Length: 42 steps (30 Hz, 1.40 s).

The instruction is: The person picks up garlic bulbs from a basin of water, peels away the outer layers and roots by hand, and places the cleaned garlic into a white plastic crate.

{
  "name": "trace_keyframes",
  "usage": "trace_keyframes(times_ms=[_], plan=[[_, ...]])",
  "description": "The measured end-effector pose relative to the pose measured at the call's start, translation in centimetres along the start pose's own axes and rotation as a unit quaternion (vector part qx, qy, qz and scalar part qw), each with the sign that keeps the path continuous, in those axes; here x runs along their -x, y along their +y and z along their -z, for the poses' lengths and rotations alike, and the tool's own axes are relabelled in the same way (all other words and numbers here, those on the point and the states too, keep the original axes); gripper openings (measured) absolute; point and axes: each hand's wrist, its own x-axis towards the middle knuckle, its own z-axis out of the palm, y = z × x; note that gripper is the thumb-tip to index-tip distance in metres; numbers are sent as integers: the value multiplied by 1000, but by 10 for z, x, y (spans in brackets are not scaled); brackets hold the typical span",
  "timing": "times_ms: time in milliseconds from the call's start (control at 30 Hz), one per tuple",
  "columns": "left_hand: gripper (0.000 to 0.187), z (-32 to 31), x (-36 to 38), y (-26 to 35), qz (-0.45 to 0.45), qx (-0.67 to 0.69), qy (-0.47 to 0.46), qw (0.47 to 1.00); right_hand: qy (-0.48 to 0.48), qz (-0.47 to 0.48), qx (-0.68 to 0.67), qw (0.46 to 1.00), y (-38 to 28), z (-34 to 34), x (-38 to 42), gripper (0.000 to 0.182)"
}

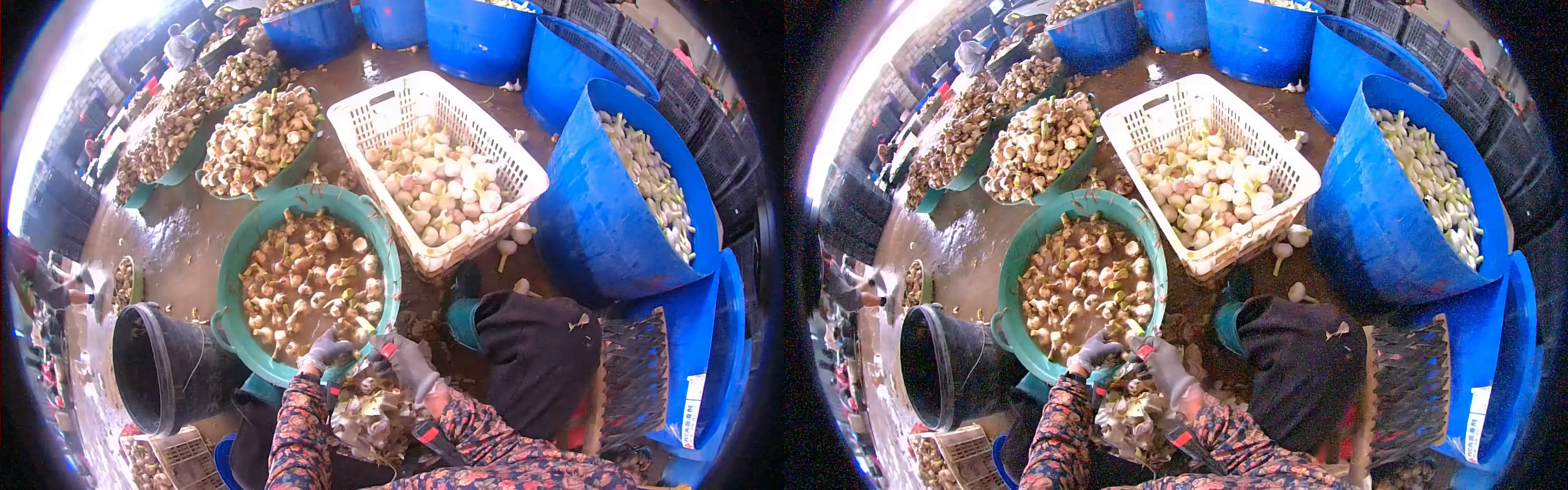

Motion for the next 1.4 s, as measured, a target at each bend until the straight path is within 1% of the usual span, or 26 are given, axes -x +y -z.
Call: trace_keyframes(times_ms=[67,100,133,167,200,233,267,300,367,400,433,533,633,700,767,833,900,967,1033,1067,1100,1167,1200,1300,1333,1400], plan=[[56,16,41,37,63,58,-29,996,3,-32,-3,999,2,-1,0,26],[53,-13,7,-38,-321,-47,49,945,17,-24,18,999,8,3,-3,27],[40,-16,18,-29,-431,-60,121,892,37,80,136,987,22,10,-14,29],[31,-24,33,-20,-267,367,-49,890,47,177,248,951,39,14,-18,32],[30,-29,48,-6,-53,716,-189,670,41,162,231,959,39,8,-7,33],[39,-13,110,46,-35,593,-160,789,37,151,215,964,30,0,2,35],[42,-30,100,39,0,478,-33,878,48,129,273,952,25,-5,9,33],[50,-36,103,38,59,371,-18,927,59,115,330,935,20,-9,12,32],[57,-6,186,99,6,241,14,970,72,113,304,943,21,-10,14,38],[59,-23,179,72,-188,236,84,950,63,124,306,942,21,-8,14,38],[59,-22,185,77,-234,267,87,931,57,137,308,940,18,-8,15,39],[75,-21,211,86,-213,69,187,956,9,125,307,943,13,-11,25,39],[61,-15,224,95,-122,41,143,981,-26,191,405,894,16,-13,32,36],[65,-21,221,84,-157,27,188,969,-28,159,385,909,14,-18,36,36],[64,-20,224,85,-218,-84,233,944,-38,147,462,874,4,-19,43,36],[63,-19,225,80,-196,-64,195,959,-55,162,484,858,14,-10,34,35],[58,-21,217,68,-279,-10,216,936,-103,126,383,909,17,-6,33,34],[53,-13,227,72,-234,36,161,958,-115,84,324,935,17,-4,34,32],[47,-15,227,71,-219,191,115,950,-155,-65,109,980,17,1,29,29],[49,-18,223,71,-199,181,107,957,-134,-2,160,978,16,-4,33,35],[49,-25,222,74,-198,182,109,957,-135,-3,162,978,23,-5,31,35],[54,-38,218,81,-244,309,165,904,-143,-128,-57,980,35,-6,25,44],[59,-38,212,78,-280,110,204,932,-205,-167,-129,956,37,-2,23,52],[55,-38,216,84,-215,74,347,910,-135,-138,-3,981,13,-14,44,46],[55,-36,216,82,-212,74,347,911,-136,-141,-4,981,18,-9,38,46],[36,-34,215,75,-262,39,225,938,-153,-38,158,975,34,5,16,43]])
